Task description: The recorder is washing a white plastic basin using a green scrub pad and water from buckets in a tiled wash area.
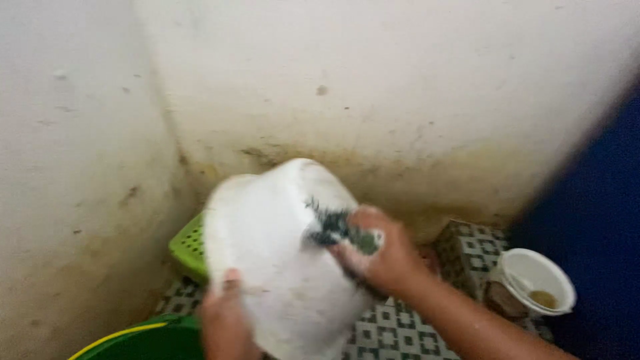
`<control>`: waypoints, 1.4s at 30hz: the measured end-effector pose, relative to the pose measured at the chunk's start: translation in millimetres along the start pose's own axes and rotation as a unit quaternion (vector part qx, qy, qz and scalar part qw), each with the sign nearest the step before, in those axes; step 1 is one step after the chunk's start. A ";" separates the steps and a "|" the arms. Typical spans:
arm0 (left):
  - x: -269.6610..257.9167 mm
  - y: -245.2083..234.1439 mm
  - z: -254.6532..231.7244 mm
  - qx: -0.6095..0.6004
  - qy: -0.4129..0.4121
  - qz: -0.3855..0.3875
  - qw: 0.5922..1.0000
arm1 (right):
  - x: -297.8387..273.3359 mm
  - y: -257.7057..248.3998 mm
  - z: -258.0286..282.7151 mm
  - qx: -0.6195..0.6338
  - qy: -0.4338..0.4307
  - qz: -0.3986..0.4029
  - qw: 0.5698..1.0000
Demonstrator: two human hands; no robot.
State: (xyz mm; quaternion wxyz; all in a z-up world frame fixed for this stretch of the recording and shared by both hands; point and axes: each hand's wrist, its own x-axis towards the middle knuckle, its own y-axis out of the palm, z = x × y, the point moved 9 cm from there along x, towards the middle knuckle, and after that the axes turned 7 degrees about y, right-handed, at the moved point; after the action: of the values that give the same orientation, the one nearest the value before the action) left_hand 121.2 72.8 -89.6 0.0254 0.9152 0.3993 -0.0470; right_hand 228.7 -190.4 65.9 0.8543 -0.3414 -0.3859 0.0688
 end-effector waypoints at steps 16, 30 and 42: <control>-36.3 13.6 -35.0 -0.222 -0.138 -0.006 0.965 | -186.9 -177.5 -456.5 -0.340 0.646 0.158 0.665; -51.4 43.2 34.0 -0.386 -0.266 0.142 0.872 | -62.4 -49.8 -207.2 0.256 0.641 0.110 0.715; -3.9 -80.9 144.7 -0.039 -0.352 0.449 0.821 | -108.0 -133.7 -416.8 0.301 0.554 0.161 0.759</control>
State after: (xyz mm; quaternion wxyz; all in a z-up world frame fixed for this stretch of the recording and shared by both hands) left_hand 49.7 112.8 -233.8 0.2183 0.9126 -0.0900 -0.3337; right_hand 428.8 -553.9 -110.6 0.9541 -0.1025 0.2561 0.1169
